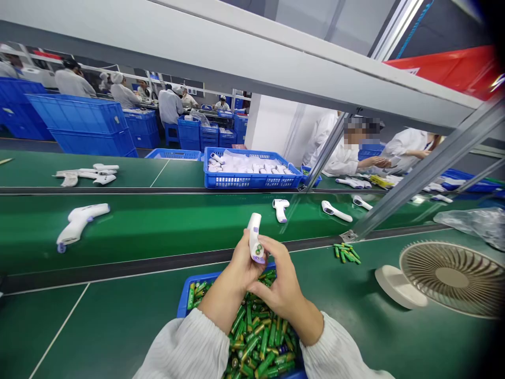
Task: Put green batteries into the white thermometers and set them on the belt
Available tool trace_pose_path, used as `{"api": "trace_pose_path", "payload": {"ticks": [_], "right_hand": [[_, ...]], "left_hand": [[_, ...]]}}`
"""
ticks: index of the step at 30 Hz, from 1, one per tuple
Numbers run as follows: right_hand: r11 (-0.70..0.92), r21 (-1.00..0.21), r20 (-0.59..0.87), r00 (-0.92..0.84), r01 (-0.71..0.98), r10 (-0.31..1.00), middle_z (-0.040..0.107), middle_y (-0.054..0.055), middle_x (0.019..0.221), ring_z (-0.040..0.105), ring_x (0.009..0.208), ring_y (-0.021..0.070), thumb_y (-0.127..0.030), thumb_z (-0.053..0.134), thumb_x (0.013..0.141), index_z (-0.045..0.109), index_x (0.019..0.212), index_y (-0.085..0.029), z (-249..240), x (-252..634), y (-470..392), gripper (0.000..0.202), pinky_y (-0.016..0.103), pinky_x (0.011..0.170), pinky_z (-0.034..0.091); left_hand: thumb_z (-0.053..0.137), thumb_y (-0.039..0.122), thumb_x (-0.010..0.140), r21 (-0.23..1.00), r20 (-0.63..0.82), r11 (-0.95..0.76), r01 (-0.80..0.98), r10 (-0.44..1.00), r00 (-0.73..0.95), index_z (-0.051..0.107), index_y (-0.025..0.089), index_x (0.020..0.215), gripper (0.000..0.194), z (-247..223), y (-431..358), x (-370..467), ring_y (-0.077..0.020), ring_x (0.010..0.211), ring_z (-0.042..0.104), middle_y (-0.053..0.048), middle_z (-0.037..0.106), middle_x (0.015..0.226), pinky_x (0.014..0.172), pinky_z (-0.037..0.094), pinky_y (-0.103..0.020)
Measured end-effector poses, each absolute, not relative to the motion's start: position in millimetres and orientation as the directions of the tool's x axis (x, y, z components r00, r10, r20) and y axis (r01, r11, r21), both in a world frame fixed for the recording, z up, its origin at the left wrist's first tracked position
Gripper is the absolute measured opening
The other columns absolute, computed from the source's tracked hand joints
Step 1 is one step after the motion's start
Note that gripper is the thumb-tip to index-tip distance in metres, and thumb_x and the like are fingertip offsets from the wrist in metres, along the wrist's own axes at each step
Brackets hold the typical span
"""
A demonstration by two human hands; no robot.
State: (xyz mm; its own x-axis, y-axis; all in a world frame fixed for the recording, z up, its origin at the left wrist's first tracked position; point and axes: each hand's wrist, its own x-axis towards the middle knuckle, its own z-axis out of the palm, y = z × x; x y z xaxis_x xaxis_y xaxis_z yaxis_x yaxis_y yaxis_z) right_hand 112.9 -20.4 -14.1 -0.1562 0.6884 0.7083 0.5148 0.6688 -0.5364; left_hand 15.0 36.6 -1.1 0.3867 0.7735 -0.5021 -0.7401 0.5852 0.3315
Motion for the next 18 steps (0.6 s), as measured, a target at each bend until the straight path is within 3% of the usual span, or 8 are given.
{"api": "trace_pose_path", "payload": {"ticks": [2, 4, 8, 12, 18], "right_hand": [[0.650, -0.561, 0.705, -0.116, 0.512, 0.700, 0.062, 0.010, 0.121, 0.057, 0.113, 0.0279, -0.038, 0.060, 0.090, 0.058, 0.122, -0.026, -19, 112, -17, 0.035, 0.048, 0.095, 0.046], [0.577, -0.673, 0.655, 0.011, 0.463, 0.755, 0.067, 0.008, 0.110, 0.062, 0.103, 0.0237, -0.028, 0.057, 0.092, 0.064, 0.111, -0.026, -24, 113, -13, 0.021, 0.044, 0.090, 0.051], [0.481, -0.849, 0.513, 0.119, 0.221, 0.850, 0.068, 0.008, 0.108, 0.064, 0.100, 0.0219, -0.027, 0.062, 0.088, 0.068, 0.102, -0.024, -31, 116, -8, 0.015, 0.041, 0.088, 0.053], [0.476, -0.873, 0.485, 0.079, 0.105, 0.871, 0.069, 0.009, 0.111, 0.064, 0.106, 0.0233, -0.026, 0.066, 0.086, 0.069, 0.094, -0.023, -32, 113, -11, 0.009, 0.045, 0.093, 0.051], [0.425, -0.905, 0.424, 0.088, 0.006, 0.901, 0.071, 0.009, 0.111, 0.067, 0.104, 0.0239, -0.029, 0.069, 0.084, 0.072, 0.092, -0.023, -29, 110, -12, 0.010, 0.045, 0.090, 0.054]], "left_hand": [[0.043, 0.051, 0.094, 0.305, -0.530, 0.608, -0.733, 0.748, 0.400, 0.047, 0.016, 0.075, 0.040, -1, 36, 17, -0.0069, 0.044, 0.042, 0.003, 0.039, 0.058, 0.040, 0.037, -0.017], [0.044, 0.050, 0.094, 0.312, -0.547, 0.616, -0.724, 0.739, 0.393, 0.048, 0.015, 0.077, 0.039, 0, 36, 20, -0.0069, 0.044, 0.042, 0.002, 0.041, 0.059, 0.039, 0.035, -0.017], [0.048, 0.046, 0.094, 0.430, -0.581, 0.563, -0.706, 0.771, 0.261, 0.051, 0.016, 0.082, 0.032, 3, 32, 25, -0.0080, 0.043, 0.044, 0.002, 0.044, 0.059, 0.037, 0.033, -0.017], [0.049, 0.043, 0.093, 0.491, -0.612, 0.496, -0.716, 0.782, 0.123, 0.052, 0.015, 0.082, 0.030, 7, 30, 24, -0.0089, 0.043, 0.046, 0.002, 0.045, 0.058, 0.039, 0.035, -0.019], [0.047, 0.047, 0.093, 0.508, -0.633, 0.531, -0.678, 0.764, 0.123, 0.052, 0.016, 0.080, 0.035, 11, 27, 21, -0.0103, 0.043, 0.047, 0.001, 0.048, 0.059, 0.040, 0.035, -0.021]]}}
